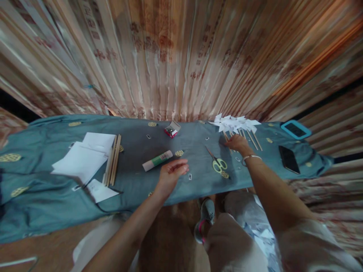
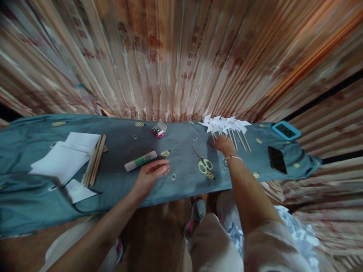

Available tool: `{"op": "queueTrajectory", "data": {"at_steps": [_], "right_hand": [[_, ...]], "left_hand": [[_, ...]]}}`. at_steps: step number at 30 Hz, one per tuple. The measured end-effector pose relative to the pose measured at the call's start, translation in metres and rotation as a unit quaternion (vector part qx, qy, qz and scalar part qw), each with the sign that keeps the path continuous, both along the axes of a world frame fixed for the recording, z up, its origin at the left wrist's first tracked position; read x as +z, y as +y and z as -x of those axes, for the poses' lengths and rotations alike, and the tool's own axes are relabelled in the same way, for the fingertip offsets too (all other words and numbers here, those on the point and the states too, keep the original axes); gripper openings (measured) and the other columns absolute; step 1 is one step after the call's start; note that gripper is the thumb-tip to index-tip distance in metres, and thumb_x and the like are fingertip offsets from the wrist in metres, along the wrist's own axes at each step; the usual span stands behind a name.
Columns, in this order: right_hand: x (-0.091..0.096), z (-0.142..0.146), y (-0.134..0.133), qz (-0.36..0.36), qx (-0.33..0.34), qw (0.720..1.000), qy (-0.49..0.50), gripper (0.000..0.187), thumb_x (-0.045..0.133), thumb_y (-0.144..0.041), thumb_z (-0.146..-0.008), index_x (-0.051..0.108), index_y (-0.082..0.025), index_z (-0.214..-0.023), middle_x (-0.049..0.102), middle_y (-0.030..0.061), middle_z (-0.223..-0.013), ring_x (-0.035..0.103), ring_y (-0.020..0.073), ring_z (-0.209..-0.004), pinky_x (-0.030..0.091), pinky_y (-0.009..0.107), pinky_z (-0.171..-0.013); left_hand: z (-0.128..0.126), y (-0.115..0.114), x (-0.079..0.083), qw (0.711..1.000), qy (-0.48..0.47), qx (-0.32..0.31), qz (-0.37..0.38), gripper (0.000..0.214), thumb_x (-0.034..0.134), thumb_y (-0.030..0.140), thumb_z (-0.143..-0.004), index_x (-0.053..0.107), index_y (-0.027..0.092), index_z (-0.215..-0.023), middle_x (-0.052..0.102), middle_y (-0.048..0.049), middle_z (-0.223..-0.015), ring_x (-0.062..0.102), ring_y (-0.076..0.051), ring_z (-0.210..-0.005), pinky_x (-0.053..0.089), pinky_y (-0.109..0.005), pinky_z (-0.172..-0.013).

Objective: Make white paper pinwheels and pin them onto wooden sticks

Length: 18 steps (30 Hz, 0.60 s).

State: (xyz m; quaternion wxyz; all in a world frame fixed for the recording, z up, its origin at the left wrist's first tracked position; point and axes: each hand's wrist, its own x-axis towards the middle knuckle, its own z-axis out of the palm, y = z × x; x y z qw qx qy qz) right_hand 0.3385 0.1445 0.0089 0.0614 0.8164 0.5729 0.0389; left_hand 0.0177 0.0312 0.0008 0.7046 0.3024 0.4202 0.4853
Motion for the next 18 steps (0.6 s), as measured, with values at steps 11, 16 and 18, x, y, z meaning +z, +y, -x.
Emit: {"op": "queueTrajectory", "data": {"at_steps": [11, 16, 18], "right_hand": [[-0.004, -0.006, 0.016, 0.063, -0.055, 0.996, 0.019, 0.031, 0.068, -0.033, -0.078, 0.07, -0.008, -0.096, 0.071, 0.0192, -0.093, 0.069, 0.0306, -0.095, 0.053, 0.038, -0.079], [0.006, -0.002, 0.007, 0.031, -0.047, 0.998, 0.014, 0.036, 0.07, -0.034, -0.078, 0.07, -0.005, -0.1, 0.071, 0.0231, -0.099, 0.068, 0.0324, -0.095, 0.052, 0.04, -0.077], [0.014, 0.005, -0.002, 0.004, -0.037, 0.999, 0.005, 0.041, 0.07, -0.035, -0.079, 0.069, -0.001, -0.101, 0.071, 0.0264, -0.099, 0.067, 0.0334, -0.096, 0.051, 0.04, -0.077]], "left_hand": [[0.014, -0.004, 0.005, 1.0, 0.003, 0.007, 0.002, 0.03, 0.086, 0.031, -0.056, 0.077, 0.015, -0.081, 0.073, -0.0045, -0.074, 0.066, -0.015, -0.071, 0.053, -0.028, -0.073], [0.02, -0.007, 0.006, 1.0, 0.0, 0.007, -0.002, 0.03, 0.085, 0.03, -0.057, 0.077, 0.015, -0.082, 0.073, -0.005, -0.074, 0.065, -0.015, -0.07, 0.052, -0.028, -0.071], [0.023, -0.01, 0.009, 1.0, -0.003, 0.01, -0.006, 0.03, 0.085, 0.03, -0.058, 0.077, 0.016, -0.082, 0.073, -0.0049, -0.074, 0.065, -0.015, -0.069, 0.052, -0.028, -0.07]]}}
